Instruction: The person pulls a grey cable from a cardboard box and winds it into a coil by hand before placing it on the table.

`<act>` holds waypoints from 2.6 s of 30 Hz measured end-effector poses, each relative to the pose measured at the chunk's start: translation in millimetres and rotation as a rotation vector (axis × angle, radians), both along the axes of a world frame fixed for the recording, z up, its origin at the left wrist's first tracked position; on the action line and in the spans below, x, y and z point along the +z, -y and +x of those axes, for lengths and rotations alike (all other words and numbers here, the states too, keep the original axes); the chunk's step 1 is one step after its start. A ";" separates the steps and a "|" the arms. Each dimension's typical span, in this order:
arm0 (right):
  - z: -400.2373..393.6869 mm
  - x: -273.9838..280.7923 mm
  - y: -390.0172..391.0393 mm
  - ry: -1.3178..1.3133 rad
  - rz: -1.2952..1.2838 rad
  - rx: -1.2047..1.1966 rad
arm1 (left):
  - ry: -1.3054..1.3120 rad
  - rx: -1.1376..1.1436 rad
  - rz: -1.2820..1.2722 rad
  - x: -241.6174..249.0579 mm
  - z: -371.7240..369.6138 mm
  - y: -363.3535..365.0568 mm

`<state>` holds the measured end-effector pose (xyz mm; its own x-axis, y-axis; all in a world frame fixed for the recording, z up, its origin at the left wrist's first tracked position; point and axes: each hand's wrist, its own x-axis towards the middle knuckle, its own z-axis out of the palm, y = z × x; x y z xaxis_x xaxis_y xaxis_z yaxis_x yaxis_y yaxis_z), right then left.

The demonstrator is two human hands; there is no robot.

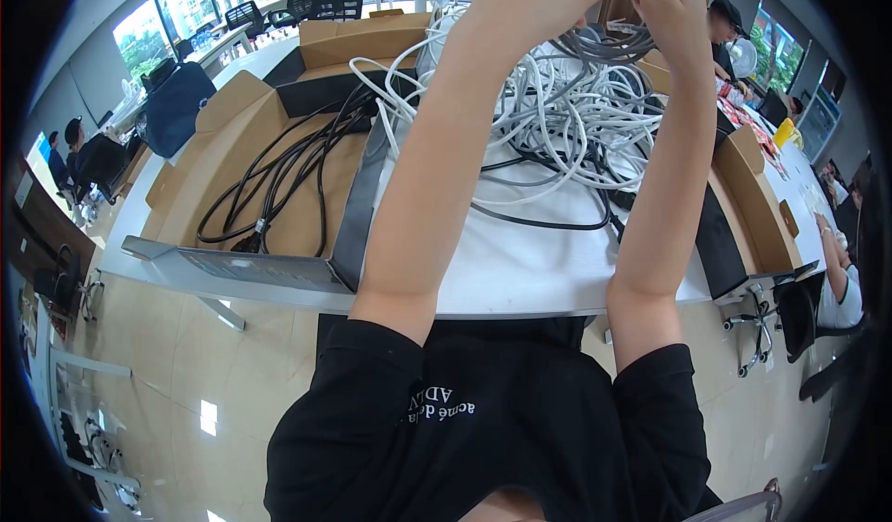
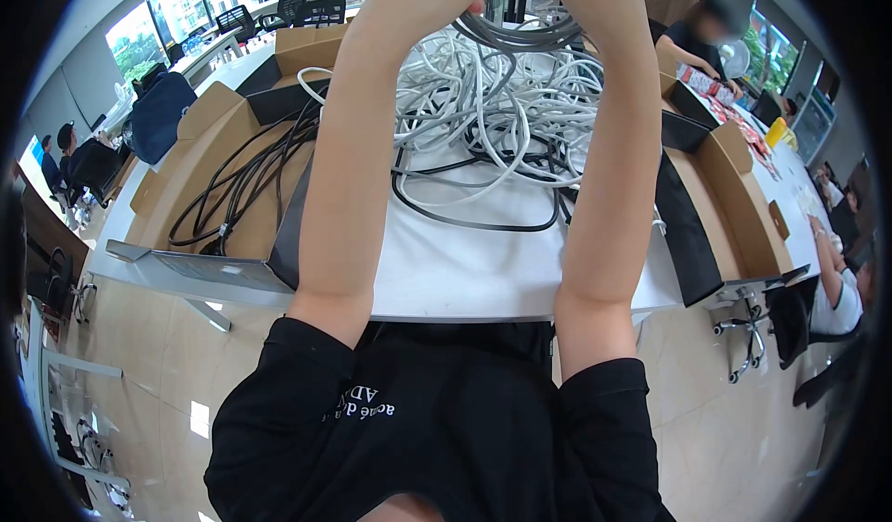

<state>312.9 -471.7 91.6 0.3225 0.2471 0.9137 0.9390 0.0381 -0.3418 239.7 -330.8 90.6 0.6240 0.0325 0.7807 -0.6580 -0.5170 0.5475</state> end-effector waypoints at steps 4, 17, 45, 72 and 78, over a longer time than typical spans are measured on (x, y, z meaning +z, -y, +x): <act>12.3 3.8 6.5 -0.048 0.102 0.011 | 0.283 -0.024 0.033 -11.5 36.5 -2.1; 63.4 10.9 27.8 -0.265 0.432 0.100 | 0.169 0.131 0.214 -17.0 38.8 2.5; 57.0 -2.9 -6.3 -0.645 0.459 0.532 | 0.220 -0.280 -0.205 -14.2 49.0 4.2; 70.0 -4.8 3.3 -0.610 0.809 0.672 | 0.029 -0.372 -0.137 -20.2 60.9 10.3; 70.2 -6.7 -11.3 -0.661 0.859 0.742 | 0.278 -0.142 -0.265 -30.1 71.3 20.3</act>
<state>383.0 -460.4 84.9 0.8067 -0.0190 0.5907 0.2661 0.9041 -0.3343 311.1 -351.1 60.5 0.4036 0.1838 0.8963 -0.8543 -0.2749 0.4411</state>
